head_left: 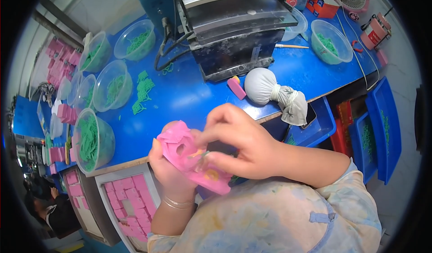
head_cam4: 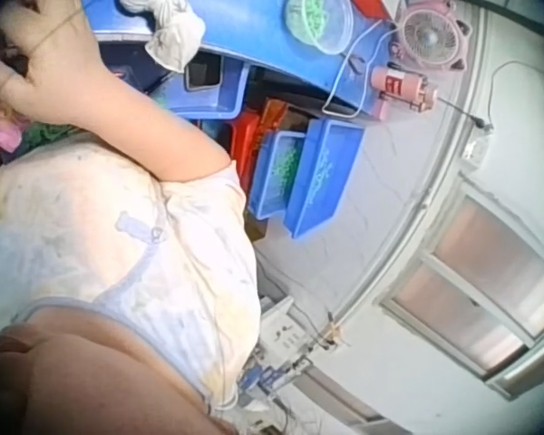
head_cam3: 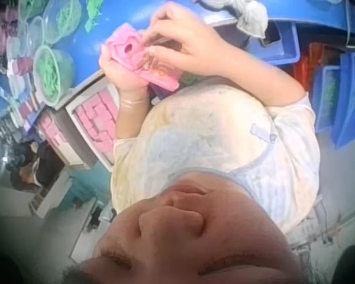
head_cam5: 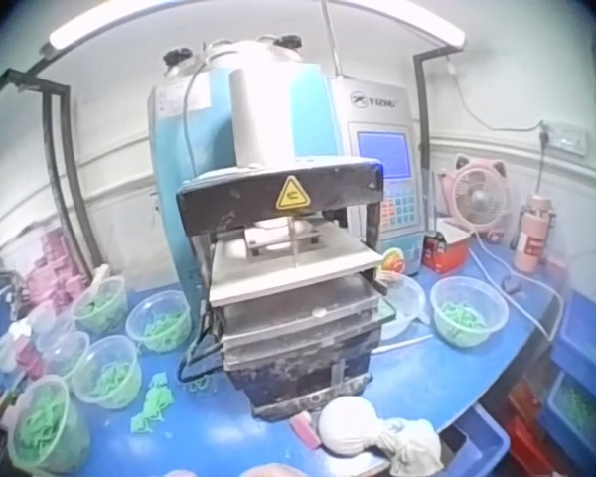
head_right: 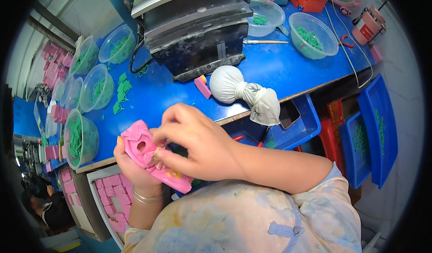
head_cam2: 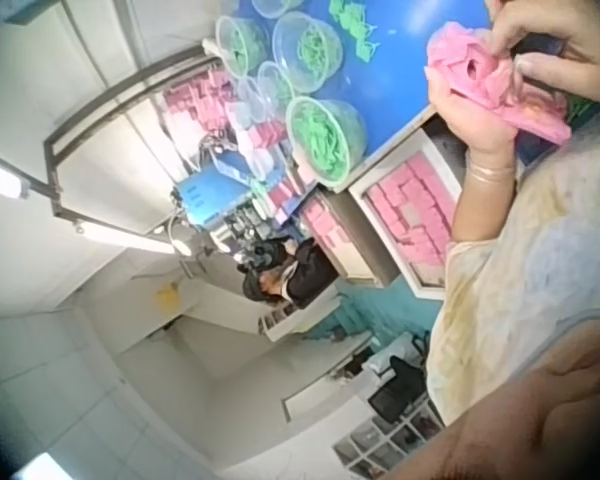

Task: Extracting green wax patterns from pink silicone molds using a wax injection machine at a production workstation.

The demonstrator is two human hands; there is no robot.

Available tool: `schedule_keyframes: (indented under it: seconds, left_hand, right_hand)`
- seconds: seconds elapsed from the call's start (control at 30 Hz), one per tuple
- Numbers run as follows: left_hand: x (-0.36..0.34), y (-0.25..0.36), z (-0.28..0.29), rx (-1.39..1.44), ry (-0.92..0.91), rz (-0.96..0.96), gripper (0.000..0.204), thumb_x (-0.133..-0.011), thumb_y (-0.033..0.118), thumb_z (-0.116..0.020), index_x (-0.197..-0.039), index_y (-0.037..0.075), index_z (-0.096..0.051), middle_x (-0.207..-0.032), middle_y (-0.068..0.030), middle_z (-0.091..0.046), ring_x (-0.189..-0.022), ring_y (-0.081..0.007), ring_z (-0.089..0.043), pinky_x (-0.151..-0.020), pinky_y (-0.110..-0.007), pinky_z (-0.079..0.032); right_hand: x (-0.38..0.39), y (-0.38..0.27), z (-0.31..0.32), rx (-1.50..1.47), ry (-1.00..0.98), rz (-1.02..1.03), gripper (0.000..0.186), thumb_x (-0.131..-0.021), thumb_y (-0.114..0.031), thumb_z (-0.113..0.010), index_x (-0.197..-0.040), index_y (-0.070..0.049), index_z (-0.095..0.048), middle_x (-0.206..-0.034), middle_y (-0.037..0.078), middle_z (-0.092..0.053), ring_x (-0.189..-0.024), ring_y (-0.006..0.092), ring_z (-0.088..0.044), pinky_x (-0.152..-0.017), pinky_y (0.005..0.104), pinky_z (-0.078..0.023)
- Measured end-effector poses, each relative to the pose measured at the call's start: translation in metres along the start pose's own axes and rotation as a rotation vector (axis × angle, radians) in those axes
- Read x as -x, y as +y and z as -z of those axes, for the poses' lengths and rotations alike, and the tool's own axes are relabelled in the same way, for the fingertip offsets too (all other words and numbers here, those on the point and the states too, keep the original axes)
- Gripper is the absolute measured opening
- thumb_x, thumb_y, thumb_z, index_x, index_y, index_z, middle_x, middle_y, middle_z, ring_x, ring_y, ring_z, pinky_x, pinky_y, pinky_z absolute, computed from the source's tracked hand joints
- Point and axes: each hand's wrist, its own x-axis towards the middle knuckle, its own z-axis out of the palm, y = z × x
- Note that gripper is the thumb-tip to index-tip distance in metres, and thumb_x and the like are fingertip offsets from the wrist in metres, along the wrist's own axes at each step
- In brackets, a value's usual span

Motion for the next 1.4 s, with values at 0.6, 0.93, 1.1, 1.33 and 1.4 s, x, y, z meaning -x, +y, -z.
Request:
schedule_keyframes:
  seconds: [0.6,0.93,1.1,1.33,1.4]
  left_hand:
    - [0.003,-0.011,-0.007,-0.701,-0.135,-0.288,0.088,-0.075,0.046,-0.067,-0.135,0.002,-0.019,-0.108,-0.0096,-0.049,-0.100,-0.0177,-0.051,-0.086,-0.031,-0.043]
    - [0.002,0.001,-0.009,-0.700,-0.123,-0.147,0.093,-0.080,0.066,-0.039,-0.140,0.002,-0.008,-0.104,-0.0076,-0.051,-0.096,-0.0148,-0.050,-0.083,-0.029,-0.043]
    - [0.001,0.001,-0.010,-0.573,-0.074,-0.155,0.099,-0.077,0.065,-0.046,-0.140,0.004,-0.001,-0.102,-0.0120,-0.052,-0.092,-0.0171,-0.053,-0.078,-0.029,-0.047]
    - [-0.006,-0.004,-0.002,-0.415,-0.100,-0.217,0.093,-0.075,0.060,-0.055,-0.135,-0.001,-0.017,-0.097,-0.0189,-0.055,-0.073,-0.0183,-0.057,-0.062,-0.027,-0.049]
    - [-0.007,-0.004,0.003,-0.378,-0.090,-0.231,0.090,-0.075,0.059,-0.056,-0.133,-0.001,-0.022,-0.099,-0.0187,-0.055,-0.072,-0.0177,-0.057,-0.061,-0.026,-0.049]
  right_hand:
    - [-0.006,-0.011,-0.009,0.224,0.093,0.278,0.021,-0.068,-0.013,-0.067,-0.083,-0.004,-0.056,-0.091,0.010,-0.051,-0.083,0.0285,-0.051,-0.071,0.0351,-0.039]
    - [-0.012,0.007,0.005,0.308,-0.192,0.335,0.031,-0.059,-0.006,-0.068,-0.088,-0.004,-0.061,-0.085,0.008,-0.058,-0.066,0.0234,-0.056,-0.054,0.0329,-0.045]
    - [-0.007,0.005,0.003,0.207,-0.104,0.236,0.022,-0.065,-0.002,-0.068,-0.085,-0.003,-0.061,-0.081,0.008,-0.061,-0.068,0.0235,-0.059,-0.057,0.0317,-0.047]
    - [0.001,0.005,-0.004,-0.123,0.100,0.009,0.009,-0.076,-0.004,-0.063,-0.085,-0.004,-0.060,-0.079,0.008,-0.059,-0.073,0.0228,-0.058,-0.064,0.0322,-0.047]
    - [0.000,0.001,0.002,-0.098,0.133,0.026,0.010,-0.076,-0.003,-0.063,-0.085,-0.004,-0.061,-0.079,0.009,-0.059,-0.073,0.0221,-0.058,-0.064,0.0308,-0.046]
